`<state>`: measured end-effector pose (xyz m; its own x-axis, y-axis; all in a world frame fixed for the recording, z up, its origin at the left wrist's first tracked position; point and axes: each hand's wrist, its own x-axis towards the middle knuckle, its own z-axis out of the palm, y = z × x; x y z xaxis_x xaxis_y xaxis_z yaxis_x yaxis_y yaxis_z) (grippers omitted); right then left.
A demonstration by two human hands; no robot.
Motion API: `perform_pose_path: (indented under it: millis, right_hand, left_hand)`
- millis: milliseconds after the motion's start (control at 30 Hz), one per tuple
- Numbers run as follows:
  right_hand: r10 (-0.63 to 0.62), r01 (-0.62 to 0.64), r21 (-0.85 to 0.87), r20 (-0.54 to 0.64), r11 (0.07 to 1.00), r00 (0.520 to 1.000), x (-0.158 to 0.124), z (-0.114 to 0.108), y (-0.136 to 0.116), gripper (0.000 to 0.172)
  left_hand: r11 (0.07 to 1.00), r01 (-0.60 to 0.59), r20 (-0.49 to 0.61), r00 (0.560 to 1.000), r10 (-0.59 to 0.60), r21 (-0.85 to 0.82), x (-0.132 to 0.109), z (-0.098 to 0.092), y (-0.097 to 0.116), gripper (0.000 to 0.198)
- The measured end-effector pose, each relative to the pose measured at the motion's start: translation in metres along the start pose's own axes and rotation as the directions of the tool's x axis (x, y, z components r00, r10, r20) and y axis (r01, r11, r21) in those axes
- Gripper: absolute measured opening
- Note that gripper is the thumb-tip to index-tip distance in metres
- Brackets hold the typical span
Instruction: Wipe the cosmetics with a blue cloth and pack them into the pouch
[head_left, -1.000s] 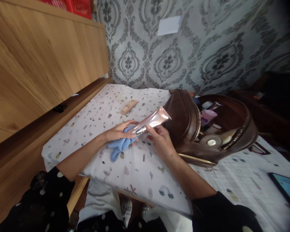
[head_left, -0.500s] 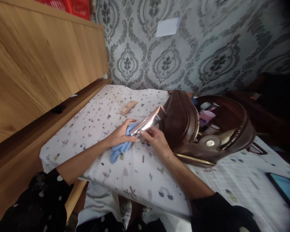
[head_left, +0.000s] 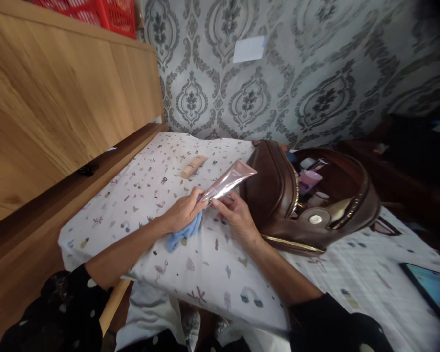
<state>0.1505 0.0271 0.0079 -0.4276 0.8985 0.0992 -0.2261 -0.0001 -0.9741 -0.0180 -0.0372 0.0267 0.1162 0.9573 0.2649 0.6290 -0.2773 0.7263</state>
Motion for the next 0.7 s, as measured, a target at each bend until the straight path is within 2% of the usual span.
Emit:
perform_pose_path:
  millis: [200, 333, 467, 600, 700]
  right_hand:
    - [-0.022, 0.023, -0.05, 0.011, 0.998, 1.0, 0.001, 0.0, 0.002, 0.051]
    - [-0.088, 0.09, -0.048, 0.037, 0.995, 0.995, 0.0, 0.001, 0.001, 0.051]
    - [-0.078, 0.082, -0.031, 0.12, 0.996, 0.99, -0.002, 0.0, 0.003, 0.052]
    - [-0.13, 0.142, -0.138, 0.095, 0.98, 0.987, -0.006, -0.001, 0.001, 0.048]
    - [-0.174, 0.183, -0.258, 0.059, 0.949, 0.983, -0.012, 0.001, -0.012, 0.044]
  left_hand:
    - [0.999, 0.014, 0.044, 0.999, -0.012, -0.047, 0.001, -0.001, 0.004, 0.033]
    - [0.998, 0.003, -0.003, 1.0, -0.003, 0.065, 0.003, 0.001, 0.003, 0.024]
    - [0.989, 0.025, -0.028, 0.999, -0.021, 0.145, 0.004, 0.003, -0.004, 0.023]
    - [0.989, 0.015, -0.051, 0.999, -0.008, 0.145, 0.004, 0.004, -0.006, 0.03]
    - [0.994, -0.007, -0.066, 0.998, 0.015, 0.112, 0.003, 0.002, -0.007, 0.037]
